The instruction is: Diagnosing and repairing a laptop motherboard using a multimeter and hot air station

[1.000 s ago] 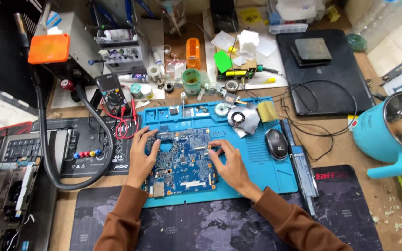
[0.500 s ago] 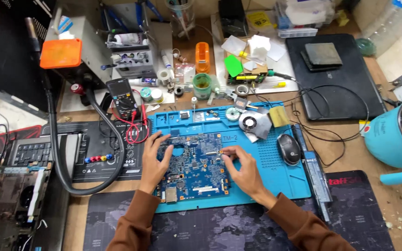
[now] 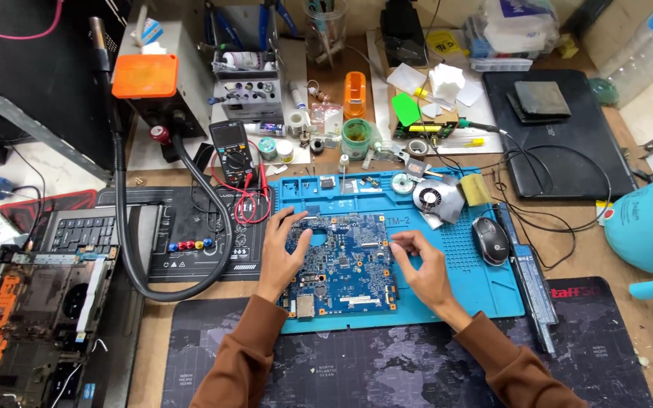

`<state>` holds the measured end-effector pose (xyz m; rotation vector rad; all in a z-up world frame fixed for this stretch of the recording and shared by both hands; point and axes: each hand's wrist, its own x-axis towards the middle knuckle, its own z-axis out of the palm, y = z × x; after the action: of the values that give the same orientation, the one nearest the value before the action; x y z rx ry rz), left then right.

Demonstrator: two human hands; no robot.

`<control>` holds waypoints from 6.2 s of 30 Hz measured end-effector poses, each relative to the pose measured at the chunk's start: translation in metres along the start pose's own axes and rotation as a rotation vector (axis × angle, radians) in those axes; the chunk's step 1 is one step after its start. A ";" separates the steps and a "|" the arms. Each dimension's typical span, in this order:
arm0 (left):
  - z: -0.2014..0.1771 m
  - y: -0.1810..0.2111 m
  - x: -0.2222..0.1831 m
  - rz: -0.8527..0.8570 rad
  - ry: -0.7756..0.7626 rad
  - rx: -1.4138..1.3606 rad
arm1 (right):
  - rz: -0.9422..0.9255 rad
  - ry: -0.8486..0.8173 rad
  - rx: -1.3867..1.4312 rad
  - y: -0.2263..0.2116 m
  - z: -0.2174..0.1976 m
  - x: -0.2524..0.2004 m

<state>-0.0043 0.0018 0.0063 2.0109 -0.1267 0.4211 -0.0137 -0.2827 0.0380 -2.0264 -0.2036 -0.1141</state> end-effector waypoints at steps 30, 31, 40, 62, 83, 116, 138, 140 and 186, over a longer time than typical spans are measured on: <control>-0.015 0.010 0.012 -0.060 0.081 -0.098 | -0.040 -0.087 -0.161 0.003 0.005 0.004; -0.017 0.011 0.018 -0.058 0.080 -0.099 | -0.040 -0.085 -0.162 -0.002 0.005 0.006; -0.015 -0.017 0.063 0.029 0.315 -0.071 | -0.313 -0.099 -0.295 -0.049 0.027 0.071; -0.010 -0.023 0.065 0.112 0.377 0.030 | -0.713 0.015 -0.551 -0.118 0.139 0.258; -0.013 -0.018 0.066 0.040 0.360 -0.022 | -0.872 0.051 -0.733 -0.113 0.166 0.302; -0.006 -0.035 0.067 0.092 0.374 -0.071 | -0.659 0.121 0.131 -0.119 0.127 0.218; -0.008 -0.044 0.057 0.131 0.494 -0.019 | -0.444 -0.048 -0.060 -0.062 0.102 0.126; -0.016 -0.040 0.049 0.126 0.502 -0.017 | -0.441 -0.106 -0.079 -0.054 0.103 0.128; -0.222 -0.098 0.199 -0.319 0.574 0.428 | -0.394 -0.592 -0.050 -0.127 0.156 0.117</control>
<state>0.1546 0.2614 0.0831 2.1828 0.6806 0.8494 0.0747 -0.0768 0.1000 -1.9997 -0.9795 0.2431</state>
